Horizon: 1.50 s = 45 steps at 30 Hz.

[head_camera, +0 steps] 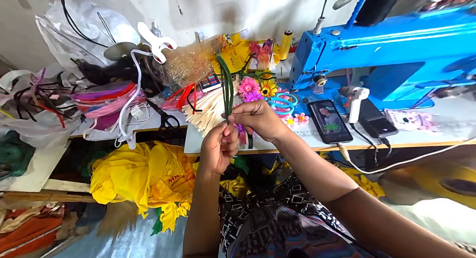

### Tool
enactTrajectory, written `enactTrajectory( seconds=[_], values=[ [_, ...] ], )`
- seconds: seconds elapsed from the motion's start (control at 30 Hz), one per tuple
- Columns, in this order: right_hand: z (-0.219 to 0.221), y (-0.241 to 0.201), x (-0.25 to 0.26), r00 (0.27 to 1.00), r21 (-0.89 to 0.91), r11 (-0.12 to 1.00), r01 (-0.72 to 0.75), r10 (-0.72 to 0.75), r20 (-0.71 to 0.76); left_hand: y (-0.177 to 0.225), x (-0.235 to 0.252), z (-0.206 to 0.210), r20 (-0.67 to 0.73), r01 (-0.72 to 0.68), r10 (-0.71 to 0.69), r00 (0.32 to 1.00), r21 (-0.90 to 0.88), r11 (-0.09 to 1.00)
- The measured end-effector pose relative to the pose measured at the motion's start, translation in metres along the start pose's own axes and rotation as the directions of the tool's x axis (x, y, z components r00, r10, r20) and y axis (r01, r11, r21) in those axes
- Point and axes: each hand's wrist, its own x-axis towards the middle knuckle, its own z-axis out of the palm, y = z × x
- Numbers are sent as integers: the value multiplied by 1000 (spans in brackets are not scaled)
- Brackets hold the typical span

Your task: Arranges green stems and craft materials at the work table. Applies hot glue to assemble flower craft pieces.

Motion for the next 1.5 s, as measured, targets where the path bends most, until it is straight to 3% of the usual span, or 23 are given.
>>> enactTrajectory(
  seconds=[0.1, 0.17, 0.23, 0.3, 0.37, 0.43, 0.53, 0.63, 0.7, 0.73, 0.8, 0.87, 0.9, 0.93, 0.97, 1.03, 1.1, 1.17, 1.2, 1.27, 1.37, 1.43, 1.5],
  values=[
    [-3, 1, -1, 1000, 10, 1000, 9, -9, 18, 5, 1, -4, 110, 125, -113, 987, -103, 987],
    [-1, 0, -3, 999, -13, 1000, 3, -3, -33, 0, 4, -2, 35, 75, -75, 997, -4, 997],
    [1, 1, -3, 993, -54, 998, -8, 1, -114, -13, 7, 2, -123, -91, 136, 983, 320, 943],
    [5, 1, -3, 984, -127, 992, -7, -16, -178, -29, 11, 2, -143, -221, 396, 907, 639, 737],
    [10, 2, -4, 979, -189, 982, 20, -58, -197, -38, 13, 1, -141, -262, 546, 826, 761, 594],
    [11, 1, -5, 985, -195, 980, 27, -59, -163, -40, 13, 3, -195, -286, 534, 823, 670, 685],
    [2, -1, -4, 998, -99, 994, 44, -47, -33, -32, 7, 8, -197, -315, 367, 909, 252, 915],
    [-5, -7, -2, 992, -22, 997, 70, -67, 106, -24, 2, 7, -35, -201, 199, 979, -76, 977],
    [-6, -8, -1, 990, -4, 996, 85, -84, 112, -20, 4, 0, 68, -88, 101, 993, -171, 981],
    [-6, -6, 0, 993, -12, 996, 87, -86, 77, -19, 6, -1, 43, -95, 99, 994, -93, 991],
    [-3, -1, 0, 996, -33, 996, 79, -80, -35, -23, 9, 0, -97, -196, 233, 968, 290, 937],
    [3, 2, 0, 989, -56, 997, 58, -66, -136, -33, 11, 1, -140, -264, 439, 887, 627, 733],
    [6, 3, 0, 985, -64, 996, 55, -64, -159, -38, 11, 2, -140, -288, 517, 844, 695, 659],
    [8, 4, 0, 985, -64, 996, 56, -65, -158, -41, 11, 3, -148, -311, 553, 820, 696, 647],
    [8, 4, 0, 990, -47, 997, 55, -61, -130, -41, 11, 5, -162, -342, 543, 824, 623, 704],
    [2, 2, -1, 999, 12, 1000, 26, -26, -26, -35, 8, 8, -149, -359, 422, 894, 324, 875],
    [-5, -2, 0, 995, 92, 995, -28, 19, 98, -28, 4, 7, -43, -283, 285, 957, 51, 958],
    [-7, -6, 0, 988, 124, 991, -55, 36, 147, -25, 5, 2, 61, -185, 192, 980, -103, 977],
    [-6, -7, 1, 991, 124, 991, -45, 29, 128, -25, 6, 2, 49, -166, 172, 984, -94, 982],
    [-3, -3, 2, 999, 128, 991, -28, 25, 21, -26, 8, 4, -102, -202, 221, 970, 167, 965],
    [2, 5, 2, 991, 122, 991, -45, 60, -120, -38, 8, 4, -176, -251, 444, 879, 621, 743],
    [7, 9, 1, 986, 142, 988, -52, 74, -149, -46, 9, 5, -174, -298, 542, 822, 679, 670],
    [8, 12, 0, 989, 205, 975, -81, 104, -104, -47, 9, 7, -202, -344, 537, 819, 576, 742]
  ],
)
